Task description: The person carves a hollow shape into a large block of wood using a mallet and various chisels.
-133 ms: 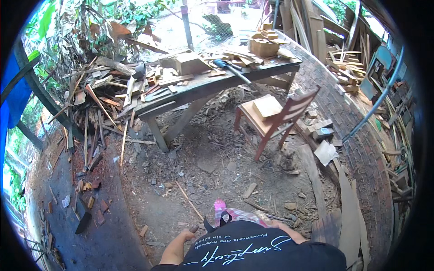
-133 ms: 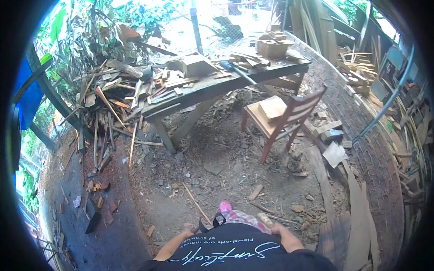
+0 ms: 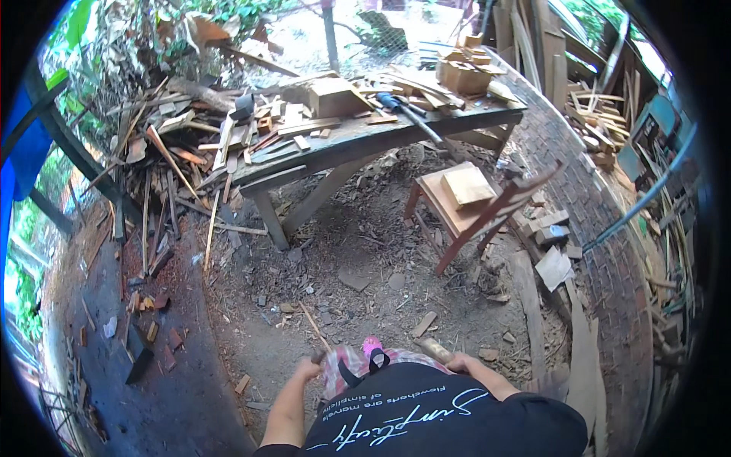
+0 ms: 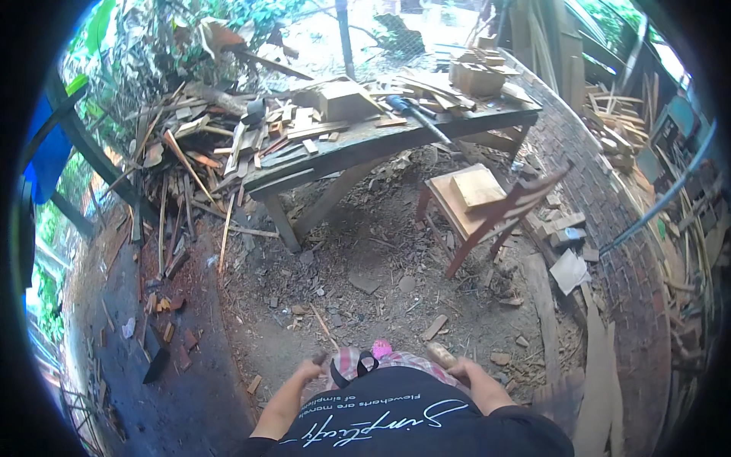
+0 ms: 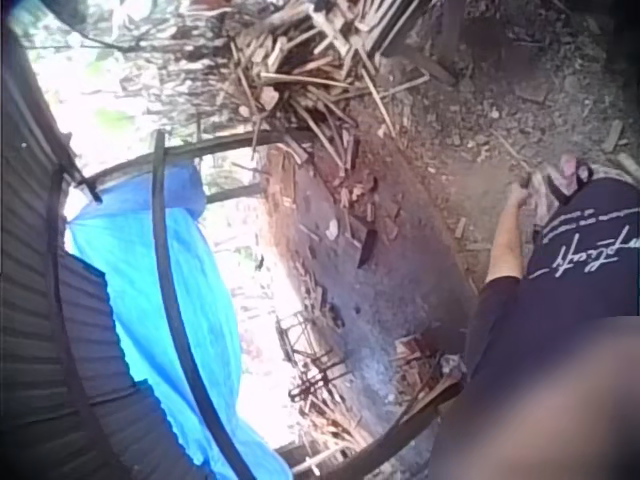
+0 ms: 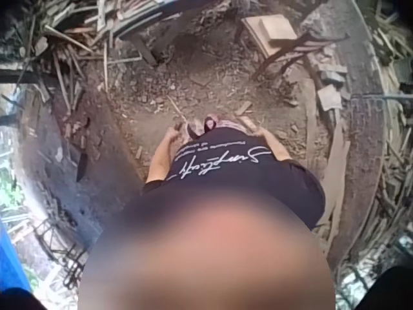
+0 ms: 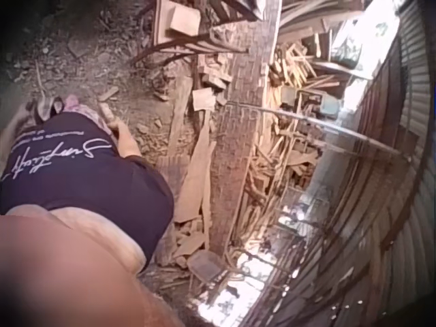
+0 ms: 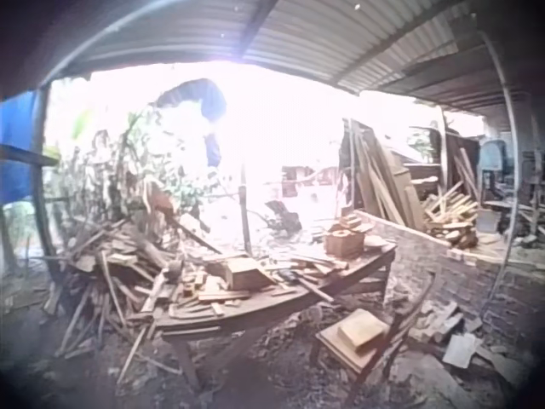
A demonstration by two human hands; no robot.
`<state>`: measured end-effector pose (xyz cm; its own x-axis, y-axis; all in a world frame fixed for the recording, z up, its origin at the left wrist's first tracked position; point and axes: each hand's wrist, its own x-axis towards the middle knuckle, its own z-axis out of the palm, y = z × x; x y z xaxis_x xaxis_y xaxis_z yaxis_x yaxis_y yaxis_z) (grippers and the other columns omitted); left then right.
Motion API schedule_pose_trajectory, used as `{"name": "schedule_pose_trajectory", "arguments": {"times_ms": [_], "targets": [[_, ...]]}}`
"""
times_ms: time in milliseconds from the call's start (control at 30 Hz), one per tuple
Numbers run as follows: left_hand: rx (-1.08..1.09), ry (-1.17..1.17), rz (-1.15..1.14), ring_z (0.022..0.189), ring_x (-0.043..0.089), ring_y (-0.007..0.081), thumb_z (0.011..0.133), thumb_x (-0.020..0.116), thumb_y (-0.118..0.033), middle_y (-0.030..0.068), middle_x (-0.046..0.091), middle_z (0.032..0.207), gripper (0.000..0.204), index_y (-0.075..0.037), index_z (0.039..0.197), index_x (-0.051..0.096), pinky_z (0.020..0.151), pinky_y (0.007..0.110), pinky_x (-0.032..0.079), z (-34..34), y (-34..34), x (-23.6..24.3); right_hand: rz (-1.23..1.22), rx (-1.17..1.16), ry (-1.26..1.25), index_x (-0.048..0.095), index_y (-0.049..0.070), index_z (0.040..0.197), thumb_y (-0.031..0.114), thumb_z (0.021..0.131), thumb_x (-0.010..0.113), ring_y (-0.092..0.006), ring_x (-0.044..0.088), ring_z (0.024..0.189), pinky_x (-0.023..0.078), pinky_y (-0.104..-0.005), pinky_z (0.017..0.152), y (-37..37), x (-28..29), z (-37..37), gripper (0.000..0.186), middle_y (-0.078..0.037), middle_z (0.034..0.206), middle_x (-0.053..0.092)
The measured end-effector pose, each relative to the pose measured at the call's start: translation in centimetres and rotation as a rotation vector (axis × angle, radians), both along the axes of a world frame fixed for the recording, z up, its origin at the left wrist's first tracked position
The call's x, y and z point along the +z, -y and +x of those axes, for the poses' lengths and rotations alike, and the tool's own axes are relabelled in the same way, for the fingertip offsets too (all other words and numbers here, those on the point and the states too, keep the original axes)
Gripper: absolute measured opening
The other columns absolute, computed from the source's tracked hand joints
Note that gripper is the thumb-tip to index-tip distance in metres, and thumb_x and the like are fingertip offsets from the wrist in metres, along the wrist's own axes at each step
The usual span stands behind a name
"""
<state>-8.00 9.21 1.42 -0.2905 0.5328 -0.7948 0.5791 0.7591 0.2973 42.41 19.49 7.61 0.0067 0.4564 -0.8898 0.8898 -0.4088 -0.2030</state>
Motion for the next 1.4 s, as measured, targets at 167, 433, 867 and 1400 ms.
{"name": "schedule_pose_trajectory", "arguments": {"times_ms": [167, 433, 867, 1400], "targets": [[0.262, 0.07, 0.15, 0.06, 0.064, 0.0198, 0.065, 0.081, -0.028, 0.0083, 0.068, 0.074, 0.037, -0.003, 0.09, 0.068, 0.054, 0.035, 0.05, -1.9, -9.4, 1.3, 0.081, 0.272, 0.121, 0.051, 0.006, 0.133, 0.049, 0.066, 0.08, -0.0343, 0.055, 0.121, 0.045, -0.0432, 0.1, -12.4, 0.3, -4.1, 0.084, -0.021, 0.134, 0.054], [0.114, 0.065, -0.006, 0.075, 0.068, 0.0247, 0.062, 0.08, -0.03, 0.0148, 0.07, 0.088, 0.043, -0.002, 0.094, 0.071, 0.066, 0.037, 0.053, -11.1, -21.4, -2.1, 0.154, 0.017, 0.064, 0.042, 0.004, 0.137, 0.053, 0.07, 0.076, -0.0367, 0.051, 0.124, 0.041, -0.0426, 0.104, -23.8, 0.9, -14.1, 0.089, -0.024, 0.132, 0.053], [-0.208, 0.109, 0.346, 0.091, 0.067, 0.034, 0.071, 0.074, -0.05, 0.0162, 0.069, 0.091, 0.051, -0.008, 0.097, 0.065, 0.078, 0.043, 0.051, -12.5, -50.9, 12.2, 0.191, -0.293, 0.09, 0.053, 0.003, 0.12, 0.045, 0.07, 0.079, -0.0333, 0.061, 0.111, 0.048, -0.0411, 0.093, -36.0, 5.7, -17.1, 0.071, -0.022, 0.118, 0.062], [-0.607, 0.344, 0.879, 0.078, 0.064, 0.0381, 0.069, 0.072, -0.023, 0.0144, 0.065, 0.075, 0.027, -0.011, 0.087, 0.057, 0.066, 0.048, 0.048, 3.8, -76.2, 23.6, 0.22, -0.121, -0.061, 0.049, 0.002, 0.12, 0.05, 0.07, 0.075, -0.0417, 0.059, 0.112, 0.047, -0.0448, 0.092, -55.8, 3.2, -12.1, 0.073, -0.029, 0.114, 0.062]]}}
